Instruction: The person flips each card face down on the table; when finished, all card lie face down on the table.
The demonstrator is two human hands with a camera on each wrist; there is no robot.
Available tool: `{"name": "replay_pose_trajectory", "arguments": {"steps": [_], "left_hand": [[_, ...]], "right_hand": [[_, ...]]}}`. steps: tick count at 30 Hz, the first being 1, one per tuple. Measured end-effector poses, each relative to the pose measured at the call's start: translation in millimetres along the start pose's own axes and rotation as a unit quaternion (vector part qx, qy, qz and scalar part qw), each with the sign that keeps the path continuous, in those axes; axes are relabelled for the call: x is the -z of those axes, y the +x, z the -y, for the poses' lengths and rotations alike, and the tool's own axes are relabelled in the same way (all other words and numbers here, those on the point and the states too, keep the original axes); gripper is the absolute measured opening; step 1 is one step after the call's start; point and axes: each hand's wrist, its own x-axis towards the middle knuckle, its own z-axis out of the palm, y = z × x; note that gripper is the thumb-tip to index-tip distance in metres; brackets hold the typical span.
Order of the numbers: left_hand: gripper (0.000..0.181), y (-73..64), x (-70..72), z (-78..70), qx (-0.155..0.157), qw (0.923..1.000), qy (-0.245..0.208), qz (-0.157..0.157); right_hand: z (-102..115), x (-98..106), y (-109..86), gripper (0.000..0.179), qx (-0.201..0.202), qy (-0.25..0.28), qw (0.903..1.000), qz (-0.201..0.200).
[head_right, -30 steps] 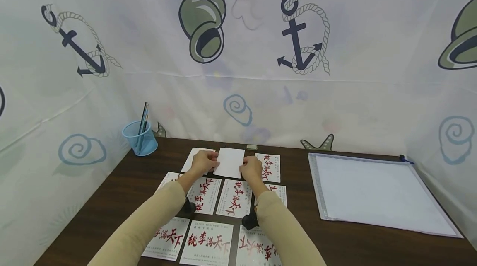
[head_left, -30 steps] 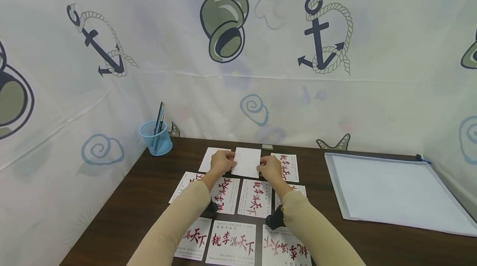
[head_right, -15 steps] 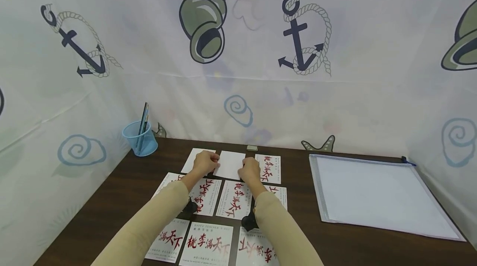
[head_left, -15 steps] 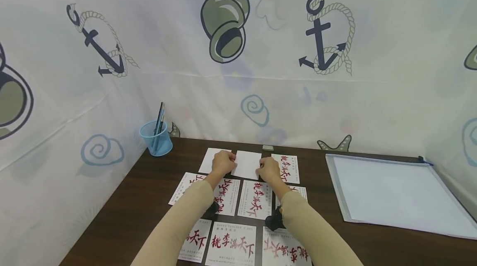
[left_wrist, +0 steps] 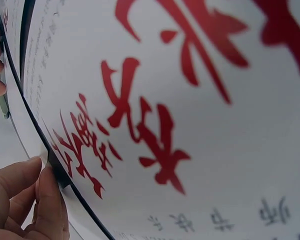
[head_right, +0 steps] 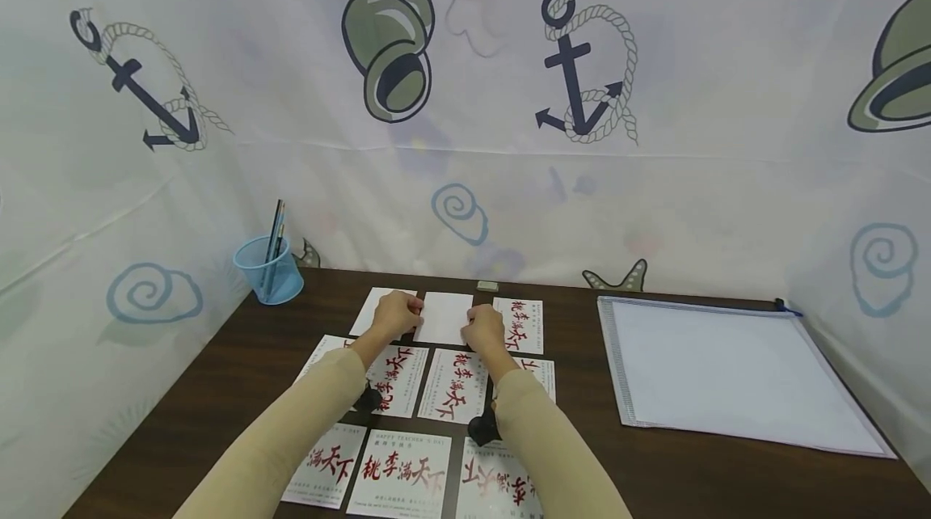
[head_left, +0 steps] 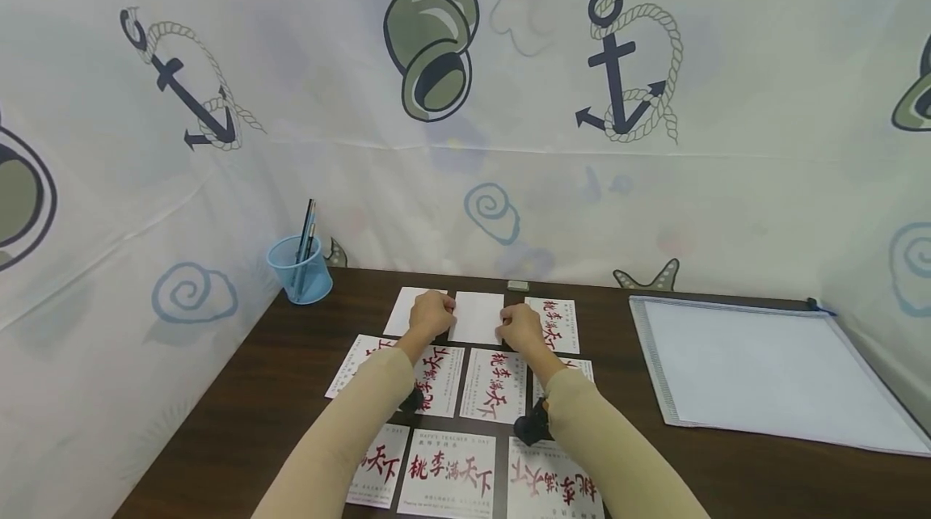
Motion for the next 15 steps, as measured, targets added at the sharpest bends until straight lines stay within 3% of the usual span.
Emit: {"name": "replay_pose_trajectory", "arguments": {"steps": [4, 6, 8, 10, 12, 15], "left_hand": [[0.026, 1.4, -0.5, 0.4, -0.001, 0.9999, -0.012, 0.008], [0.026, 1.1, -0.7, 0.6, 0.003, 0.9997, -0.018, 0.013], [0.025, 0.7, -0.3, 0.4, 0.003, 0.9998, -0.018, 0.013], [0.025, 0.3, 0.3, -0.7, -0.001, 0.9996, -0.026, 0.008], [0.026, -0.3, 0.9, -3.8, -0.013, 0.9987, -0.049, 0.003], [0.031, -2.2, 0.6, -14.0, -0.036, 0.9918, -0.121, 0.021]], "right_hand": [[0, 2, -0.1, 0.018, -0.012, 0.025, 0.9996, -0.001], [-2, 4, -0.3, 0.006, -0.032, 0.065, 0.9974, -0.003], [-6, 9, 0.5, 0.017, -0.053, 0.119, 0.9914, -0.013], [-11, 18, 1.3, 0.032, -0.075, 0.162, 0.9832, -0.036], [-18, 31, 3.2, 0.033, -0.092, 0.179, 0.9768, -0.072], [-32, 51, 4.4, 0.033, -0.121, 0.158, 0.9726, -0.121]]}}
